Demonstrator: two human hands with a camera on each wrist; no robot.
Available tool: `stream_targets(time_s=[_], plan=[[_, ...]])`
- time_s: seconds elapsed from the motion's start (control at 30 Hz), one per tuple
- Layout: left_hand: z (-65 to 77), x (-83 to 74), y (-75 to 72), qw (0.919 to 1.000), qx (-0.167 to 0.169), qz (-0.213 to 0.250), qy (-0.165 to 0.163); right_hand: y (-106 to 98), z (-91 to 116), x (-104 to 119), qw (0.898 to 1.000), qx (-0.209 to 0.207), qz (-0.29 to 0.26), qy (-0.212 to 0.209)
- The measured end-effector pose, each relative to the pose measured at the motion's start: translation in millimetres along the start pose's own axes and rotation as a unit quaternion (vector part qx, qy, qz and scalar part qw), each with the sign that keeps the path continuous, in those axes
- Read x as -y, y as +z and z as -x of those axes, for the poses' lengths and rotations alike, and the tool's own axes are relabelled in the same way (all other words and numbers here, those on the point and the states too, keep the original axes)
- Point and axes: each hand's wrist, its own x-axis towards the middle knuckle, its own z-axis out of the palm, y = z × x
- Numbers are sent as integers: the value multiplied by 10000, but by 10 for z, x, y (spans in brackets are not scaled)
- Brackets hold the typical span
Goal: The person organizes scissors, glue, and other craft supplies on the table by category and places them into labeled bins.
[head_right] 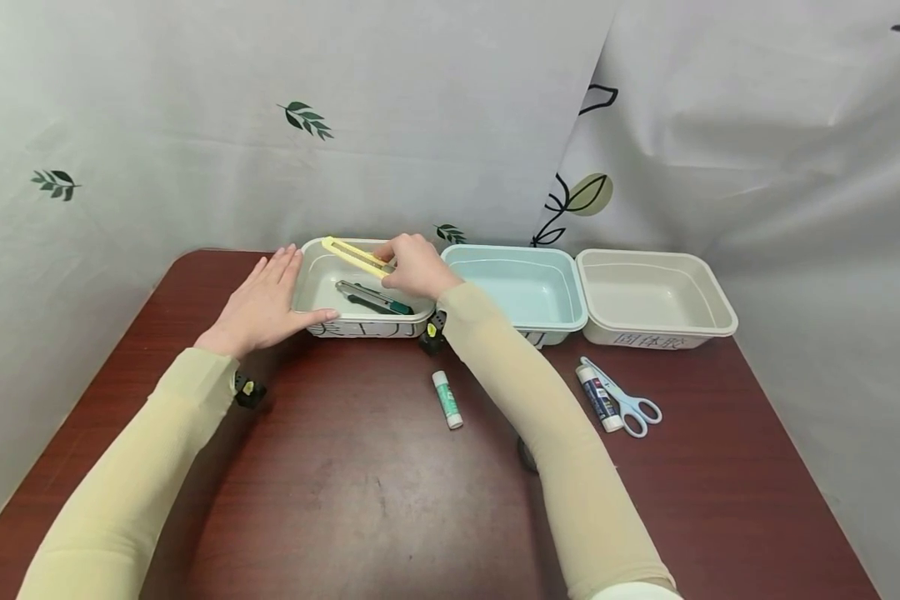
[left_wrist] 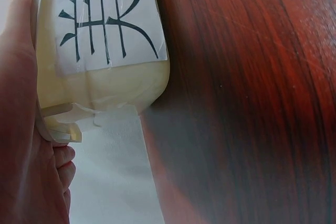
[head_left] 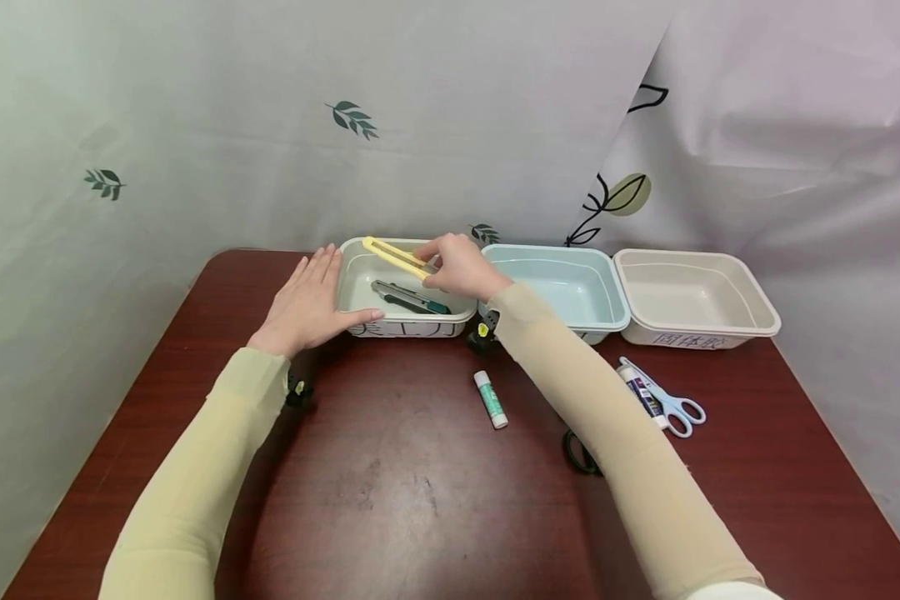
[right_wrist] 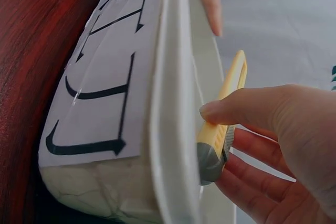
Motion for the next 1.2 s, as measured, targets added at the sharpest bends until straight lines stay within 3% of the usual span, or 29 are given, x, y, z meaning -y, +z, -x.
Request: stream_targets(time_s=[0.33, 0.5, 1.2], plan=[[-7, -23, -3, 10000, 16, -54, 71, 46, -2, -39, 9978, -21, 594, 276], [-16, -26, -6, 10000, 56, -16, 59, -9, 50, -29, 9982, -160, 535, 194], [-9, 6, -3, 9999, 102, 17, -1, -631, 388, 175, 9964, -841, -76, -113]])
